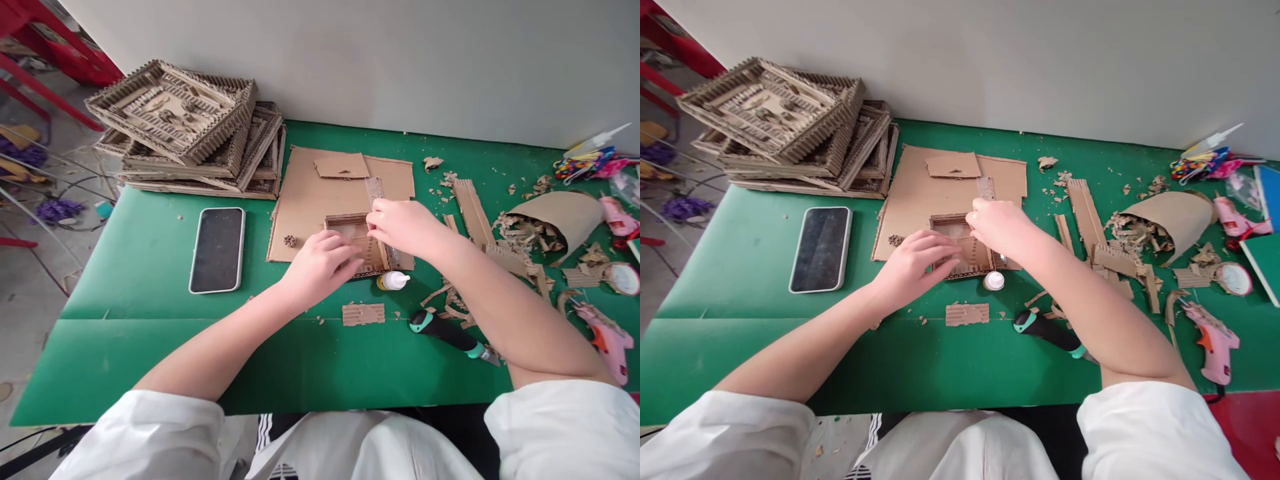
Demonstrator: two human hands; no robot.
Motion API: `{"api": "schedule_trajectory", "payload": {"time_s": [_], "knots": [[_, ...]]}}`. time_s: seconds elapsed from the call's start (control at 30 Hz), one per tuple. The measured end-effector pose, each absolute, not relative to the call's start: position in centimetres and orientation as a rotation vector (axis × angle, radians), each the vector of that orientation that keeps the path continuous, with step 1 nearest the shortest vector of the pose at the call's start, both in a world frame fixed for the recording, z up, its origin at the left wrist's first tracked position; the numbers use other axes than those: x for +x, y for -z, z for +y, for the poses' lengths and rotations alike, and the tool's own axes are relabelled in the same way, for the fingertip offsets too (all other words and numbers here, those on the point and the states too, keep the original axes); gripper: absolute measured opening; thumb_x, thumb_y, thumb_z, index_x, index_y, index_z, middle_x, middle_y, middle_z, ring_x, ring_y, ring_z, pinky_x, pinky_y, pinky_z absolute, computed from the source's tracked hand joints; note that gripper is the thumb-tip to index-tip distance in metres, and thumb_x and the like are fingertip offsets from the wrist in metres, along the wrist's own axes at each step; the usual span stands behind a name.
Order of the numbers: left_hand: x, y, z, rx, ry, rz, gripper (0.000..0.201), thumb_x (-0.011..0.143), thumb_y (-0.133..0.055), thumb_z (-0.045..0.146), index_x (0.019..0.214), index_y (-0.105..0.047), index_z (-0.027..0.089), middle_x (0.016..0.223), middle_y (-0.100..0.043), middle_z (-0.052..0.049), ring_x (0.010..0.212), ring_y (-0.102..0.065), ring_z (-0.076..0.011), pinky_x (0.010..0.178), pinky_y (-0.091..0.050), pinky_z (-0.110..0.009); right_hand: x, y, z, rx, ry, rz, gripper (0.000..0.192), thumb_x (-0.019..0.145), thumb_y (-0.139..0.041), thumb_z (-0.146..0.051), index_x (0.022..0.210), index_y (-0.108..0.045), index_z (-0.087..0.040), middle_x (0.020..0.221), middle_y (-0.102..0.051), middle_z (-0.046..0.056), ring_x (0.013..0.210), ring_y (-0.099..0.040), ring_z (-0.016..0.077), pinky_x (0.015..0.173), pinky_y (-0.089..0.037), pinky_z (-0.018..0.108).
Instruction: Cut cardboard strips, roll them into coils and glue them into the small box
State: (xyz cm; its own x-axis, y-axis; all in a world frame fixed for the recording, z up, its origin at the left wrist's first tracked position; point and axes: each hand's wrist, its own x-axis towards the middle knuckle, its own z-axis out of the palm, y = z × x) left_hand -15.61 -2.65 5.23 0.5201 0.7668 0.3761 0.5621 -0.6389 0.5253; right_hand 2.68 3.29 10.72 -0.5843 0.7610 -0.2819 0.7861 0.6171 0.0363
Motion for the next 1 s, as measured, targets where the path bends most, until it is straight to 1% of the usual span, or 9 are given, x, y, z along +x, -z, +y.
{"api": "schedule_trajectory", "payload": {"time_s": [0.13, 0.23, 0.37, 0.47, 0.6, 0.67, 0.77, 0.87, 1.0], "knots": [[-15.9, -5.8, -2.4, 2.127, -0.955, 1.275, 0.031, 0.088, -0.056, 0.030, 0.113, -0.064, 0.014, 0.104, -0.070, -0.009, 0.095, -0.061, -0.0196, 0.085, -0.048, -0.032, 2.9, -12.8, 2.7, 1.410, 0.472, 2.800, 0.019, 0.087, -0.050, -0.031, 0.080, -0.063, -0.019, 0.086, -0.063, 0.003, 0.070, -0.053, 0.0122, 0.060, -0.033, 0.026], [-16.1, -6.3, -2.5, 1.825, -0.940, 1.251, 0.030, 0.087, -0.056, 0.037, 0.108, -0.066, 0.018, 0.101, -0.071, -0.006, 0.091, -0.063, -0.0180, 0.081, -0.049, -0.029, 2.3, -13.8, 1.9, 1.500, 0.650, 2.862, 0.016, 0.084, -0.052, -0.028, 0.075, -0.061, -0.018, 0.078, -0.062, 0.001, 0.068, -0.051, 0.0110, 0.061, -0.033, 0.025], [-16.1, -6.8, -2.6, 1.522, -0.894, 1.154, 0.033, 0.084, -0.057, 0.045, 0.100, -0.068, 0.019, 0.093, -0.071, -0.004, 0.077, -0.062, -0.0146, 0.068, -0.048, -0.025, 1.5, -14.0, 1.0, 1.635, 0.664, 2.883, 0.010, 0.079, -0.053, -0.020, 0.071, -0.059, -0.018, 0.070, -0.061, 0.000, 0.064, -0.050, 0.0103, 0.060, -0.033, 0.025], [-16.1, -7.0, -2.6, 1.510, -0.894, 1.146, 0.027, 0.083, -0.058, 0.042, 0.090, -0.068, 0.017, 0.085, -0.070, -0.003, 0.073, -0.060, -0.0136, 0.065, -0.046, -0.024, 1.5, -13.9, 0.5, 1.638, 0.744, 2.902, 0.007, 0.078, -0.054, -0.019, 0.074, -0.059, -0.017, 0.068, -0.062, -0.001, 0.062, -0.052, 0.0100, 0.059, -0.035, 0.024], [-16.1, -7.2, -2.7, 1.521, -0.888, 1.121, 0.024, 0.084, -0.055, 0.037, 0.084, -0.068, 0.017, 0.082, -0.070, -0.003, 0.075, -0.062, -0.0143, 0.066, -0.046, -0.024, 1.7, -13.6, 0.0, 1.539, 0.936, 2.940, 0.015, 0.082, -0.053, -0.023, 0.089, -0.065, -0.018, 0.078, -0.068, 0.000, 0.066, -0.057, 0.0104, 0.062, -0.040, 0.024], [-16.1, -7.3, -2.7, 1.527, -0.885, 1.126, 0.024, 0.084, -0.056, 0.037, 0.085, -0.068, 0.017, 0.083, -0.070, -0.003, 0.075, -0.062, -0.0147, 0.066, -0.046, -0.024, 1.8, -13.3, -0.2, 1.513, 0.907, 2.987, 0.016, 0.082, -0.054, -0.022, 0.090, -0.067, -0.019, 0.081, -0.070, 0.001, 0.068, -0.058, 0.0107, 0.063, -0.042, 0.024], [-16.1, -7.3, -2.8, 1.535, -0.884, 1.151, 0.025, 0.082, -0.058, 0.039, 0.087, -0.068, 0.017, 0.082, -0.070, -0.003, 0.073, -0.062, -0.0148, 0.065, -0.046, -0.024, 1.8, -12.9, -0.4, 1.504, 0.796, 3.050, 0.016, 0.082, -0.054, -0.019, 0.084, -0.069, -0.020, 0.082, -0.071, 0.001, 0.068, -0.059, 0.0112, 0.065, -0.043, 0.025], [-16.0, -7.4, -2.9, 1.554, -0.873, 1.175, 0.026, 0.082, -0.057, 0.039, 0.085, -0.068, 0.016, 0.079, -0.070, -0.003, 0.072, -0.062, -0.0146, 0.063, -0.046, -0.024, 1.7, -12.7, -0.7, 1.489, 0.769, 3.065, 0.016, 0.083, -0.054, -0.019, 0.086, -0.070, -0.020, 0.084, -0.072, 0.001, 0.069, -0.061, 0.0117, 0.066, -0.045, 0.025], [-16.1, -7.7, -3.0, 1.589, -0.875, 1.200, 0.022, 0.081, -0.055, 0.034, 0.080, -0.067, 0.016, 0.074, -0.069, -0.002, 0.069, -0.061, -0.0135, 0.061, -0.044, -0.023, 1.5, -12.4, -1.1, 1.514, 0.694, 3.065, 0.014, 0.082, -0.054, -0.018, 0.084, -0.067, -0.019, 0.081, -0.071, 0.002, 0.066, -0.060, 0.0116, 0.061, -0.043, 0.024]]}}
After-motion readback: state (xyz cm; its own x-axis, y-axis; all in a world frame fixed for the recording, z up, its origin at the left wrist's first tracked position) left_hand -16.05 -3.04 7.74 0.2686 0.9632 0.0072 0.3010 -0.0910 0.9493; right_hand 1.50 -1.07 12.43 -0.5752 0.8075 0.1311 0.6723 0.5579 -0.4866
